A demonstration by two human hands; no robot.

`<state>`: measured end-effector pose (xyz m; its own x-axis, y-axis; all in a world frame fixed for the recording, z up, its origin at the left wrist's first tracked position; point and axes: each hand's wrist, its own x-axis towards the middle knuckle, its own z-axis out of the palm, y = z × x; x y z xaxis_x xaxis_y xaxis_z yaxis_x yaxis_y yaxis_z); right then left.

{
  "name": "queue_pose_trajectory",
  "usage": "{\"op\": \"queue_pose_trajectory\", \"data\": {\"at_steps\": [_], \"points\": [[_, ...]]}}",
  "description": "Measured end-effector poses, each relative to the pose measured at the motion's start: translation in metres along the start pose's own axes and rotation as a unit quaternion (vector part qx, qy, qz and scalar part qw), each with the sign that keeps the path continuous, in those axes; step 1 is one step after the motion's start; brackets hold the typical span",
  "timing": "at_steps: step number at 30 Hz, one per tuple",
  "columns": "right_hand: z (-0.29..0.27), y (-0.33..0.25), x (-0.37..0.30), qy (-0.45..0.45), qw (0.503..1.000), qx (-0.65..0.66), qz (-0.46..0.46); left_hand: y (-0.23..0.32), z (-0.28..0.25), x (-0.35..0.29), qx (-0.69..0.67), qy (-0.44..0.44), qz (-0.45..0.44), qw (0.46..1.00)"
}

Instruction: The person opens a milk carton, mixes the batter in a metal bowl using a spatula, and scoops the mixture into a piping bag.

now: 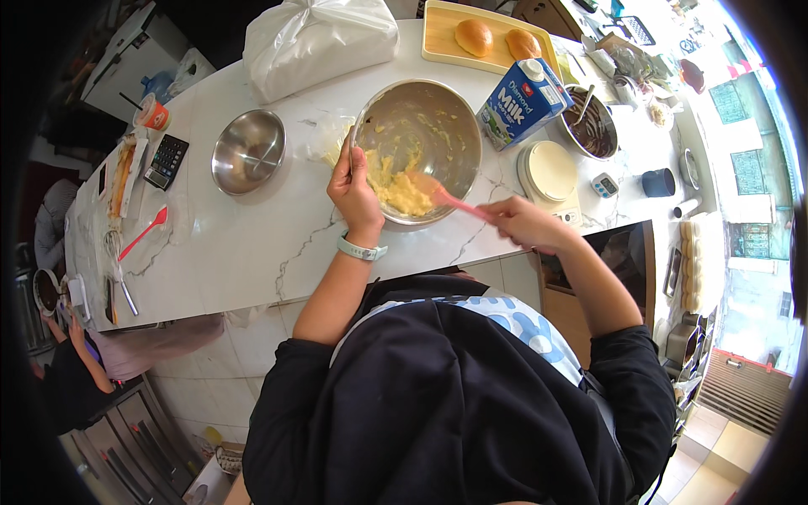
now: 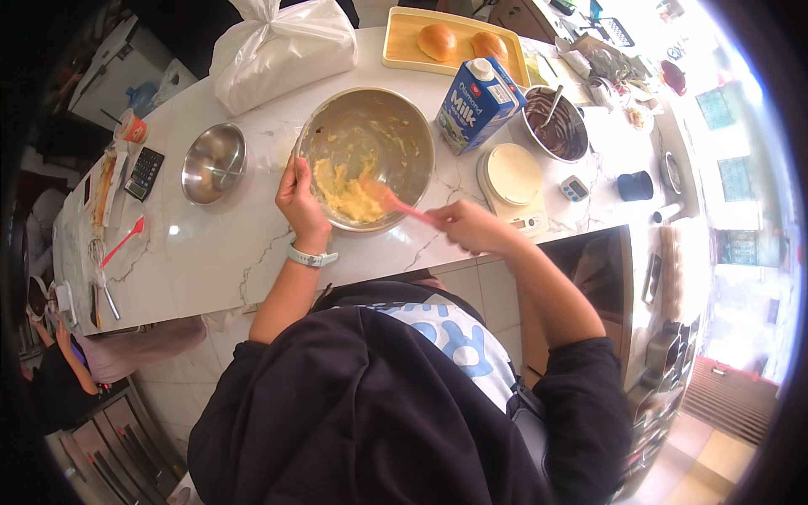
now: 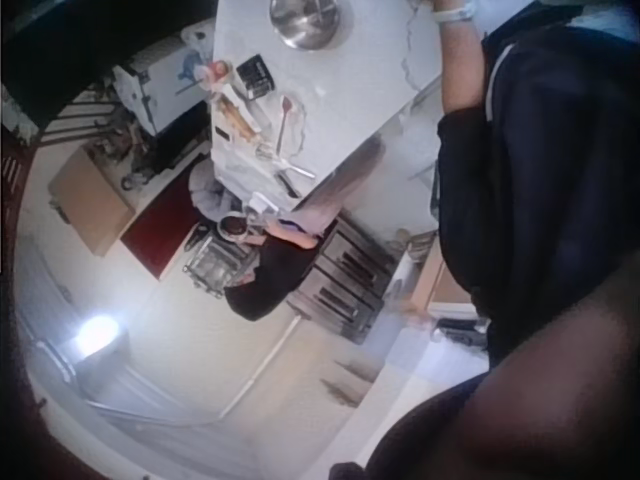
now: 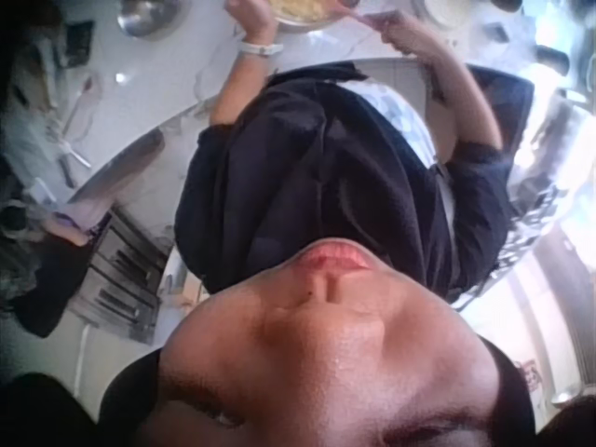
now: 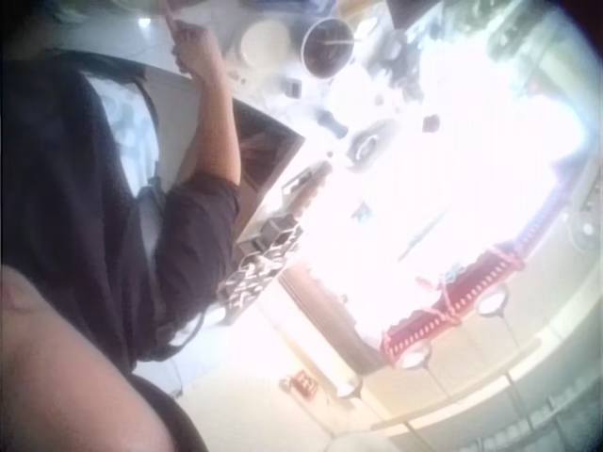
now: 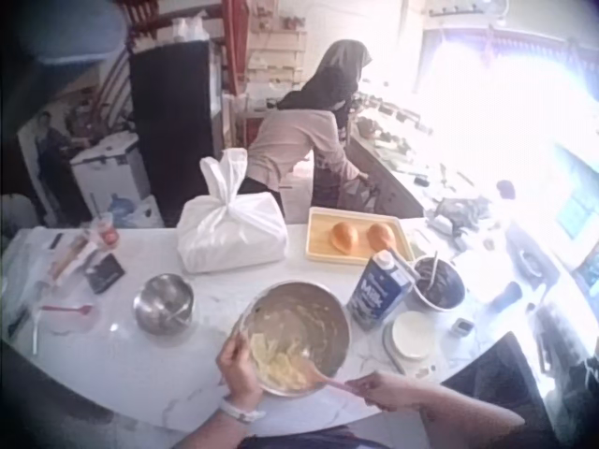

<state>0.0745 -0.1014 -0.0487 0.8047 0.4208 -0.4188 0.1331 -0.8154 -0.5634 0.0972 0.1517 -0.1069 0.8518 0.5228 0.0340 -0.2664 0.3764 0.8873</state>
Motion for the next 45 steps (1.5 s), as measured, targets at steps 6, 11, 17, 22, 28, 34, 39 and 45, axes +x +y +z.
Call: {"op": "queue_pose_trajectory", "data": {"at_steps": [6, 11, 17, 22, 28, 34, 39, 45], "points": [[0.012, -0.028, -0.007, -0.165, 0.726, 0.644, 0.177, -0.004, -0.002, -0.001, -0.016, 0.0, -0.012, 1.0], [0.031, -0.039, 0.002, 0.074, 0.995, -0.063, -0.006, 0.002, 0.001, 0.0, -0.01, -0.002, -0.018, 1.0], [-0.018, -0.049, -0.013, -0.009, 0.978, -0.207, 0.036, -0.003, -0.011, 0.008, -0.018, 0.01, -0.047, 0.999], [-0.003, -0.058, 0.002, 0.09, 0.979, -0.184, -0.003, -0.006, -0.003, 0.006, -0.032, -0.016, -0.024, 0.999], [-0.038, -0.047, -0.011, 0.015, 0.981, -0.195, 0.005, -0.007, -0.006, 0.009, -0.014, 0.015, -0.021, 1.0], [-0.008, -0.039, 0.007, 0.049, 0.977, -0.197, -0.071, -0.004, -0.006, 0.009, -0.016, -0.02, -0.03, 0.999], [-0.046, -0.05, 0.002, 0.055, 0.968, -0.245, -0.012, -0.005, -0.012, 0.009, -0.004, 0.009, -0.054, 0.998], [-0.028, -0.033, 0.001, 0.03, 0.968, -0.25, -0.018, -0.004, -0.007, 0.021, 0.015, -0.017, -0.015, 1.0]]}}
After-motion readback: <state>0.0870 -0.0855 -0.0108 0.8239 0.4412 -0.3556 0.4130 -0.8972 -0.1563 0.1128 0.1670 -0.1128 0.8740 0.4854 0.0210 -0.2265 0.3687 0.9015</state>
